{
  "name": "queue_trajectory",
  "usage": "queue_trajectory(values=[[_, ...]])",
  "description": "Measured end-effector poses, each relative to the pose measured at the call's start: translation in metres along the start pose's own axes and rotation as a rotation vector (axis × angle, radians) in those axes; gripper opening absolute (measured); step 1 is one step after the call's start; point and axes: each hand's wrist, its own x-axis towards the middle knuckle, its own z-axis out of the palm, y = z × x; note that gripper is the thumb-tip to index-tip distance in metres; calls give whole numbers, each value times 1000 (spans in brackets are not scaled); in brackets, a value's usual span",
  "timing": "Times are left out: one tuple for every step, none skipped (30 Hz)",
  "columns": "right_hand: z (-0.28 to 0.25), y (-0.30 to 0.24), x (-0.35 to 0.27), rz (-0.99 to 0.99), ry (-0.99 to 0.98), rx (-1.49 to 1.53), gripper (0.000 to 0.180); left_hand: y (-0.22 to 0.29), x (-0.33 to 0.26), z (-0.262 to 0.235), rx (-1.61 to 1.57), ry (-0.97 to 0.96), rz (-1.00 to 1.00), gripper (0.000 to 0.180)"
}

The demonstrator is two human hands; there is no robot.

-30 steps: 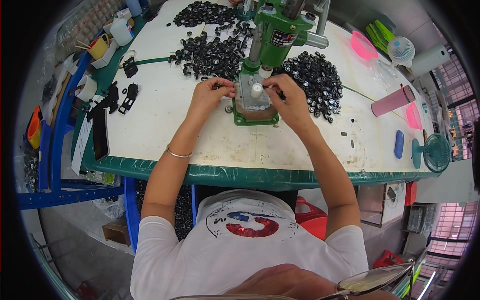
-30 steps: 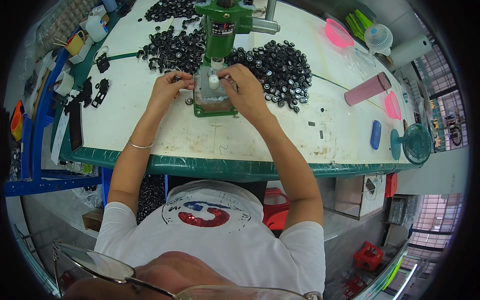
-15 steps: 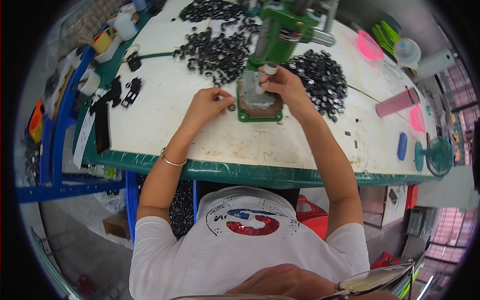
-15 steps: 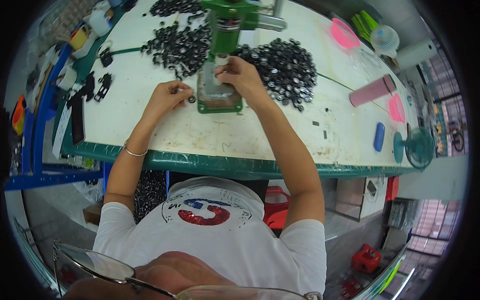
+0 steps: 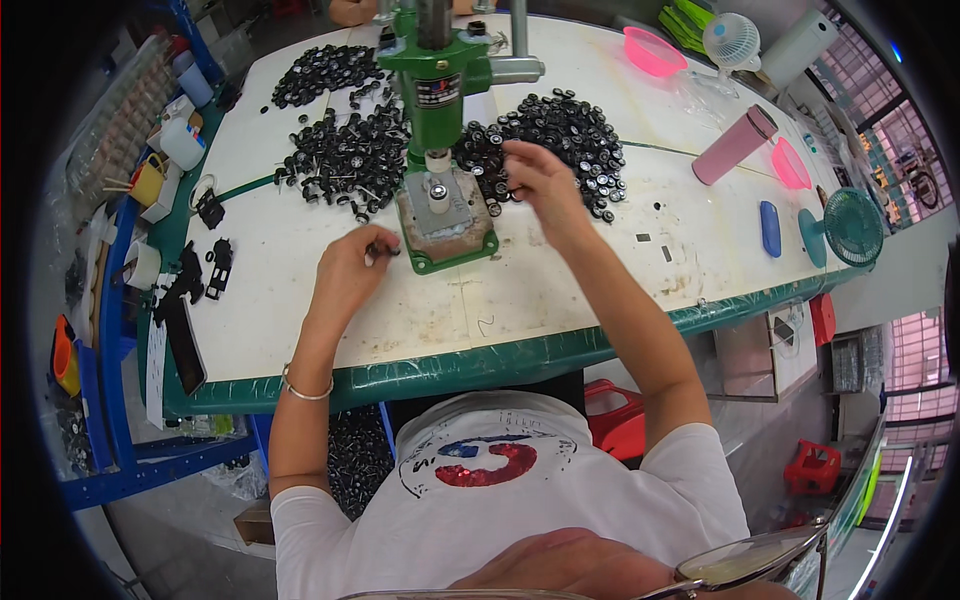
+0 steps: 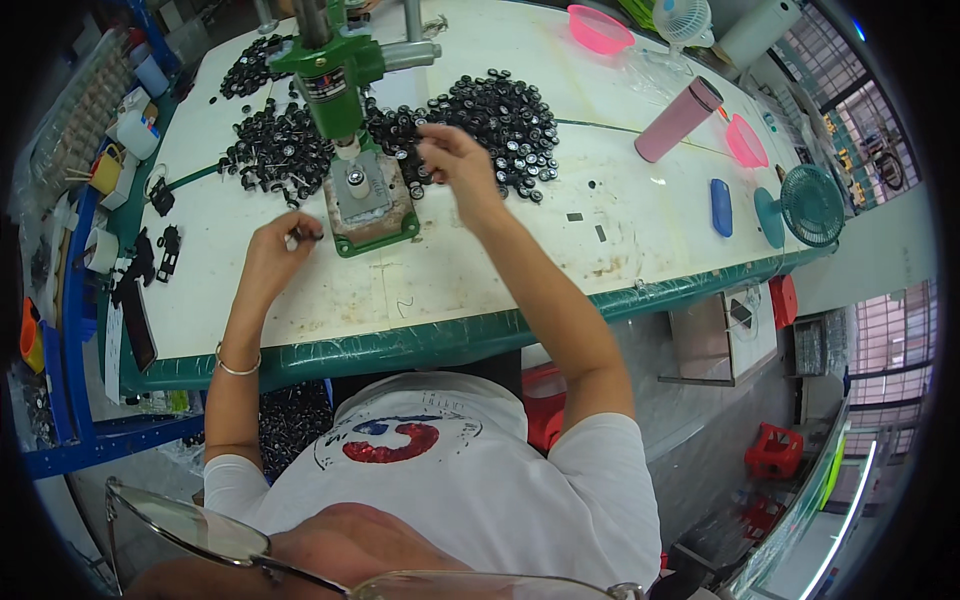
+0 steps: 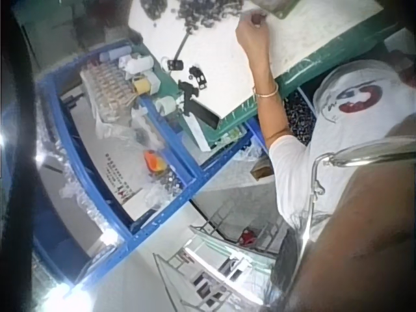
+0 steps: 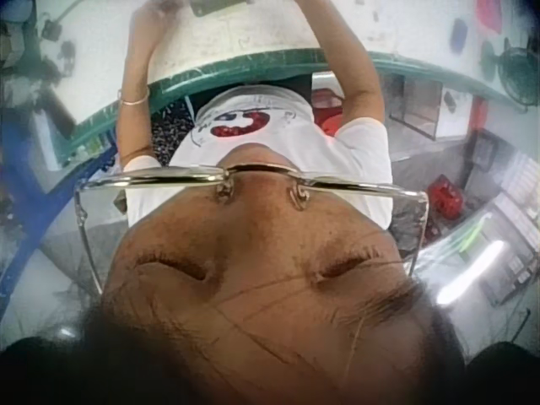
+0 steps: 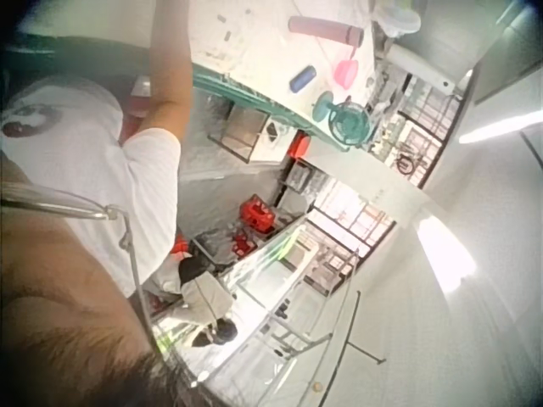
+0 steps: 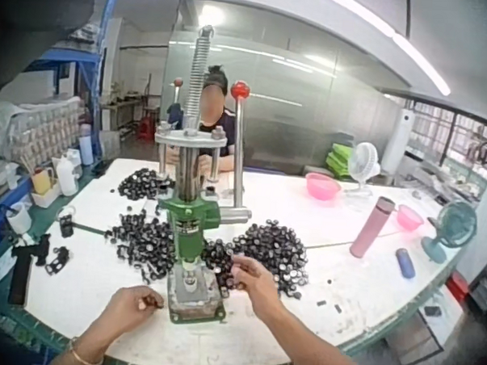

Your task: Assembling small black plastic components using a manual press machine at a factory workbench.

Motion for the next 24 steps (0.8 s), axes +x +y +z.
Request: queue_trajectory(values=[[-4,-8,0,2,19,0,28,-4,2,-2,-158,74,73,23],[-7,-17,1,4,38,-2,28,-1,6,-4,-153,87,59,23],[-13,-24,5,-30,42,23,28,8,14,-3,-278,132,95,27],[-20,-33,10,-68,52,49,28,17,24,0,-403,175,140,31],[-20,-43,12,-111,43,80,28,17,35,4,-450,183,140,35],[-17,-55,16,-154,36,111,28,15,42,9,-499,191,141,38],[-17,-66,20,-180,27,108,28,19,47,14,-498,204,137,38],[-15,-76,24,-206,19,106,28,23,51,18,-572,170,116,39],[-11,-85,29,-237,5,84,28,27,54,21,-647,135,97,40],[-5,-96,33,-235,2,81,28,32,56,22,-650,139,94,40],[2,-107,35,-272,4,58,28,40,56,18,-685,143,52,42],[7,-117,38,-310,7,36,28,44,55,16,-719,147,10,43],[10,-124,46,-334,-10,22,30,34,65,25,-857,207,79,43],[11,-131,57,-334,-8,18,30,36,67,27,-861,205,79,43],[12,-139,68,-376,-41,-1,33,41,70,29,-894,211,102,43],[16,-149,73,-416,-76,-19,35,44,71,31,-925,218,124,42],[60,-161,60,-402,57,10,24,39,72,37,-1014,250,155,41],[85,-175,58,-401,60,8,24,36,73,37,-1016,247,153,41],[107,-188,56,-351,64,52,21,32,73,35,-1042,229,153,40],[124,-196,56,-298,65,96,19,27,71,34,-1067,214,148,40],[130,-198,56,-246,69,139,19,25,69,31,-1067,215,140,40],[122,-199,68,-247,76,137,19,27,70,27,-1046,178,122,39],[106,-202,90,-265,-89,104,21,30,71,24,-1022,142,102,39],[95,-204,108,-276,-260,74,22,31,70,22,-1020,141,96,39]])
